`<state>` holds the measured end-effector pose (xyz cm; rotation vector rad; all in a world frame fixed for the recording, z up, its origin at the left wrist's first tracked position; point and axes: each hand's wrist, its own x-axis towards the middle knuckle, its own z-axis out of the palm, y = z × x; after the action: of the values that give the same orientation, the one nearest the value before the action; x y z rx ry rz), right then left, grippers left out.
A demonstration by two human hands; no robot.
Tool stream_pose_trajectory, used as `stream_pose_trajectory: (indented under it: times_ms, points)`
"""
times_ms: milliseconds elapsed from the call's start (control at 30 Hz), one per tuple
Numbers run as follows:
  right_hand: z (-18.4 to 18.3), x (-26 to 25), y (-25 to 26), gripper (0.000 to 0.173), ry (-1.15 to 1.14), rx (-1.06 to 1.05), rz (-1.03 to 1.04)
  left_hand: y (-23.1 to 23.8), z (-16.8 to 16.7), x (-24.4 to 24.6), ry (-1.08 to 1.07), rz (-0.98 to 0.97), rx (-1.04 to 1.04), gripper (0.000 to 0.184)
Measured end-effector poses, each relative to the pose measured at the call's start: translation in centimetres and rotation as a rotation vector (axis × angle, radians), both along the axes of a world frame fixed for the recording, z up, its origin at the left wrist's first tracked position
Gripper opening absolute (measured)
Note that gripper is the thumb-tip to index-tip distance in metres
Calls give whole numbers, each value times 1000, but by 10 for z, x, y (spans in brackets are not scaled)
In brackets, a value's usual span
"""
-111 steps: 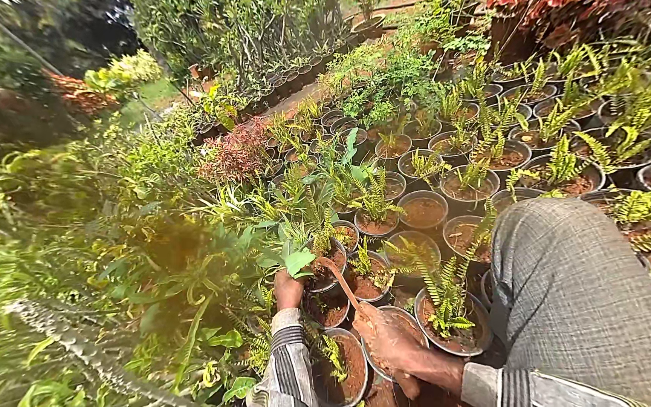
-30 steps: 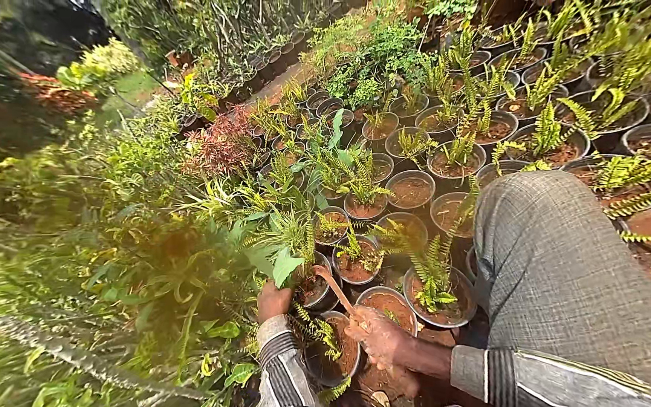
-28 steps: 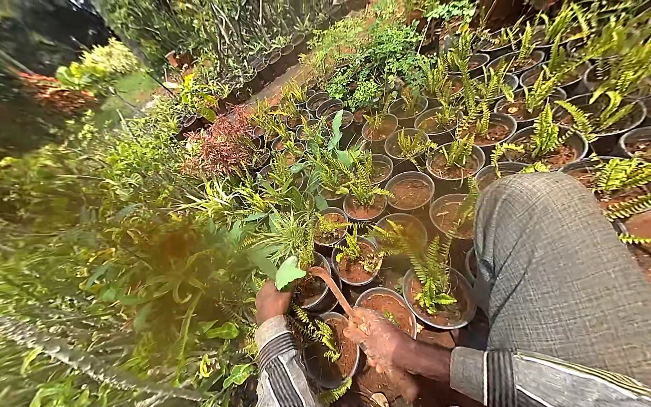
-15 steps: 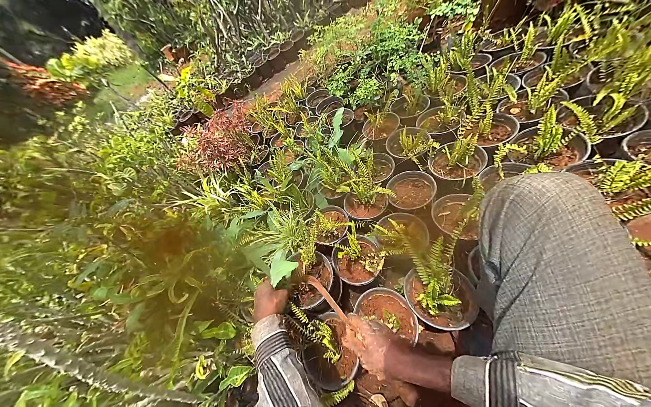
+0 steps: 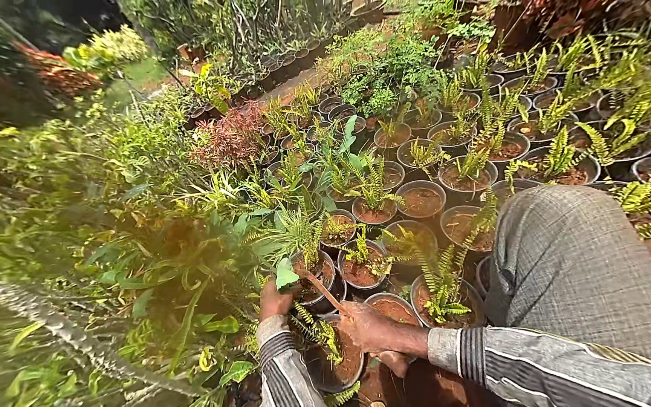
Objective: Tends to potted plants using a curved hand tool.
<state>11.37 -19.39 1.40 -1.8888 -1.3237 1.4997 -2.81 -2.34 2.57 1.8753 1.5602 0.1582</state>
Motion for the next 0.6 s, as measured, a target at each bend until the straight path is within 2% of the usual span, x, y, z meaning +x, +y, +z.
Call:
stream_pose_trajectory:
  times_ms: [133, 267, 367, 467, 600]
  points:
    - [3, 1, -5, 27, 157, -53, -77, 0, -11, -1, -67, 101, 70, 45]
    - [6, -8, -18, 24, 443, -112, -332, -4, -6, 11, 11, 201, 76, 46]
    - [10, -13, -29, 18, 556, -105, -451, -3, -8, 12, 19, 235, 55, 38]
    - [9, -11, -30, 15, 543, -99, -445, 3, -13, 8, -11, 222, 27, 31]
    - [-4, -13, -25, 26, 408, -83, -330, 2, -10, 4, -43, 182, 27, 30]
